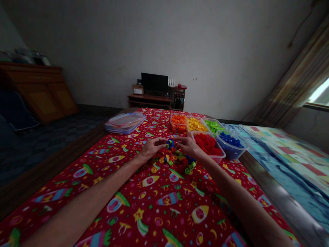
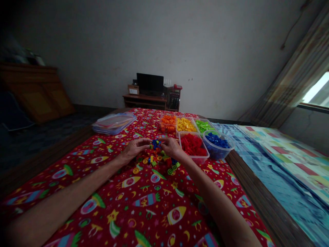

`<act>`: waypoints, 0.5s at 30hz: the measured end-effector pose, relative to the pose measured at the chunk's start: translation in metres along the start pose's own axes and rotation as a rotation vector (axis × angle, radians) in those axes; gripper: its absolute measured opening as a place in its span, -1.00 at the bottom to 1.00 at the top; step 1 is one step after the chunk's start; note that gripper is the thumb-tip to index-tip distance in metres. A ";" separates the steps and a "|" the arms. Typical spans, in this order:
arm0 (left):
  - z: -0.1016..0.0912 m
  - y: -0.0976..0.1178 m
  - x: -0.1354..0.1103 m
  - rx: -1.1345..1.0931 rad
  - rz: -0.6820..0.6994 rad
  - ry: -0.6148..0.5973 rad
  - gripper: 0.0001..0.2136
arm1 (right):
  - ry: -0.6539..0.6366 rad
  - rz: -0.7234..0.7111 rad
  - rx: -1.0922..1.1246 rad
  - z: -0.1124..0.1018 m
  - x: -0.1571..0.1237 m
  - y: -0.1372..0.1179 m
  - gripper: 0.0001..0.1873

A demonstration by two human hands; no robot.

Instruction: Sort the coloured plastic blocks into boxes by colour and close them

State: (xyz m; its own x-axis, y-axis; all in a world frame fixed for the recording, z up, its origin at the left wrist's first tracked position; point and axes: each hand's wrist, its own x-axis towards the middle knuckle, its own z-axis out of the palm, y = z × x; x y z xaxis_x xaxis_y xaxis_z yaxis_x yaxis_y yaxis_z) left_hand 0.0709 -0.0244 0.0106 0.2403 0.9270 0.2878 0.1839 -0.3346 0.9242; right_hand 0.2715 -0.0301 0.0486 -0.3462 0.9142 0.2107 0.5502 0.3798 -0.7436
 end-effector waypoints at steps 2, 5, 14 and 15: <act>0.003 0.004 0.001 0.001 0.004 0.035 -0.57 | -0.003 -0.036 0.007 0.001 -0.001 0.000 -0.61; 0.011 0.011 -0.001 -0.053 -0.010 0.085 -0.56 | -0.089 -0.056 0.089 0.004 -0.002 -0.003 -0.61; 0.017 0.014 -0.007 -0.068 -0.040 0.105 -0.53 | 0.040 -0.232 -0.194 -0.004 -0.008 -0.013 -0.80; 0.013 0.009 -0.005 -0.011 -0.015 0.119 -0.53 | 0.057 -0.223 -0.191 -0.010 -0.007 -0.011 -0.79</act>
State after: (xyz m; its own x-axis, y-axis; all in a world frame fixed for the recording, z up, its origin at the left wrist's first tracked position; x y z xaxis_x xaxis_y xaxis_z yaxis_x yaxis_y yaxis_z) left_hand 0.0834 -0.0340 0.0142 0.1224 0.9457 0.3011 0.1758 -0.3192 0.9312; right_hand 0.2754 -0.0390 0.0616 -0.4345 0.8094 0.3950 0.6001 0.5872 -0.5432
